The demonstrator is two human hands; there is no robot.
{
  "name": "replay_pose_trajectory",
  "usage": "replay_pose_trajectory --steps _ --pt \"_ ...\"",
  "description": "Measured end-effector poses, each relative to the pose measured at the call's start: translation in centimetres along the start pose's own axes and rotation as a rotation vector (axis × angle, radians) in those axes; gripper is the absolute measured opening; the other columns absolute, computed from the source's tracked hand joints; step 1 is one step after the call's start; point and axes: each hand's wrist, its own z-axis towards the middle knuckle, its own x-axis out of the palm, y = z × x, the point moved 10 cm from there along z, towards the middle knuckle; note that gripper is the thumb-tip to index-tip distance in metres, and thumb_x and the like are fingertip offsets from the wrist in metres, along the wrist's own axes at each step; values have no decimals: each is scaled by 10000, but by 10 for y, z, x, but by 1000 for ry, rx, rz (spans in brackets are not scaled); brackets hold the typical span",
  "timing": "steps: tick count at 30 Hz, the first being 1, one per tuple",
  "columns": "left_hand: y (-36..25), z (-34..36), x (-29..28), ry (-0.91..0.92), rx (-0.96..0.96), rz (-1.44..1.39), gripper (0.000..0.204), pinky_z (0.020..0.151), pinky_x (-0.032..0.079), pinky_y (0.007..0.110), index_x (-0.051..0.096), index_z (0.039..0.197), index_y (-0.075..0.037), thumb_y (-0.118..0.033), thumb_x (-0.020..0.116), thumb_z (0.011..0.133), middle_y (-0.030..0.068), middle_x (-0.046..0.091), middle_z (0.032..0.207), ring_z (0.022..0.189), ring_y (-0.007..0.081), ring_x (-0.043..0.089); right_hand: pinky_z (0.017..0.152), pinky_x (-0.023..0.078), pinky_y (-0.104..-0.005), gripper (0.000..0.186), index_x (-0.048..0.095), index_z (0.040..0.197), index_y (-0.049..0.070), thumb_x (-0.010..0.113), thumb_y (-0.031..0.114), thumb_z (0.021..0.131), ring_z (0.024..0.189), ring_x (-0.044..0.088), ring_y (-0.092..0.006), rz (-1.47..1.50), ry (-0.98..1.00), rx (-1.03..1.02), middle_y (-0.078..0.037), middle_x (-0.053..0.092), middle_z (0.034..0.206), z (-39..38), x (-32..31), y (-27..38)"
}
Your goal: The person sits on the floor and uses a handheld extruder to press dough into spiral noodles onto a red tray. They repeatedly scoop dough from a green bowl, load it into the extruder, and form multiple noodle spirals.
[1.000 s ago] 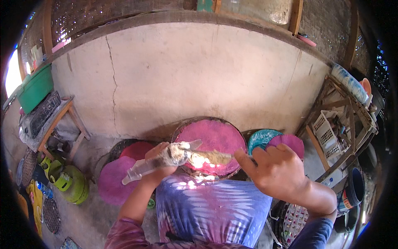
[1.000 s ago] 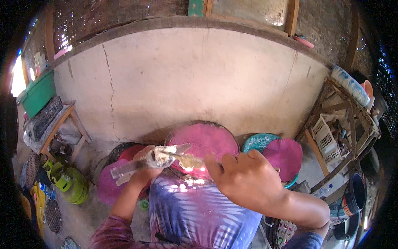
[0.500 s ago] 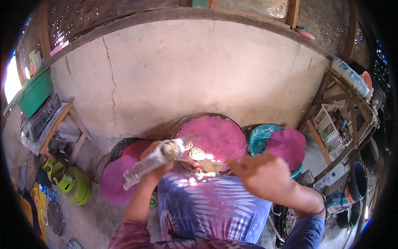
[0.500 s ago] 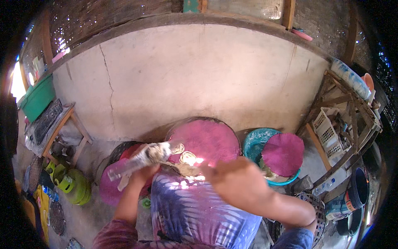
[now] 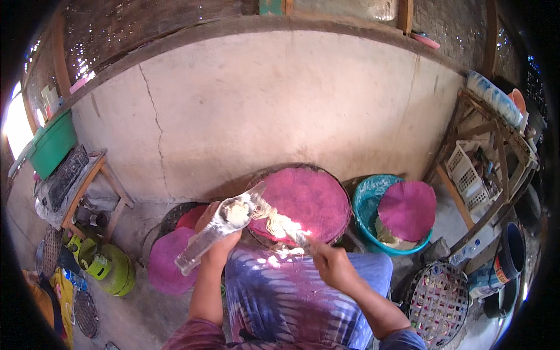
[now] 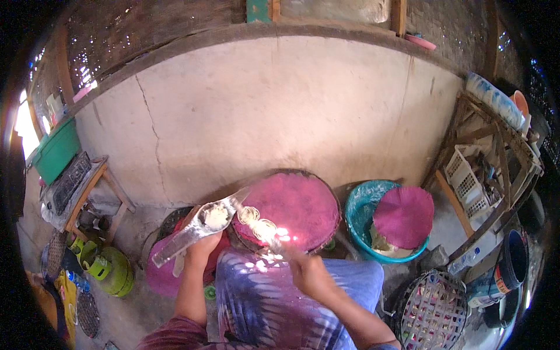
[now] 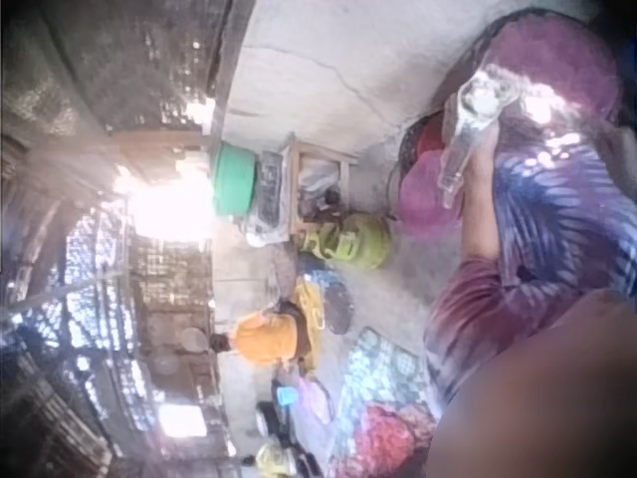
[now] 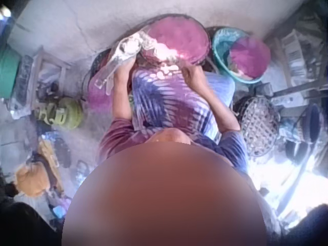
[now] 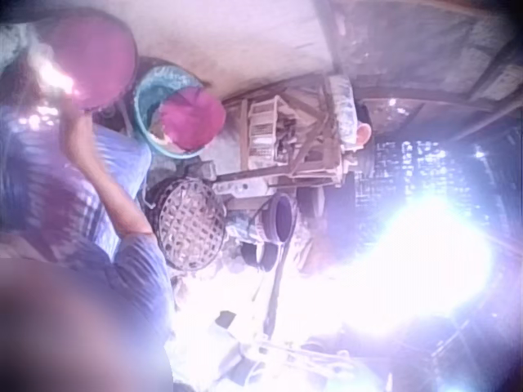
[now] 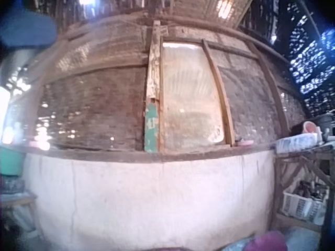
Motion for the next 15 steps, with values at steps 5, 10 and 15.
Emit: replay_pose_trajectory --steps 5,10,15 --pt "-26 -2 22 74 85 97 273 731 520 420 652 907 -86 -260 728 711 108 630 888 839 301 620 636 520 -445 379 544 1267 2 538 29 888 738 659 -425 58 92 120 -313 619 869 -4 23 -14" --pt "-4 3 29 102 2 53 334 787 509 431 655 957 -85 -294 723 706 134 655 931 894 330 628 832 505 -398 362 543 1260 -17 535 36 902 989 649 -314 257 247 134 -250 628 1127 -33 18 -29" --pt "53 -37 -3 -34 -202 -227 486 988 412 427 596 1125 -24 -175 773 698 155 621 1109 1055 349 570 752 522 -481 314 622 1167 20 495 111 895 812 678 -383 -470 -373 332 -265 648 881 -36 -162 -158"
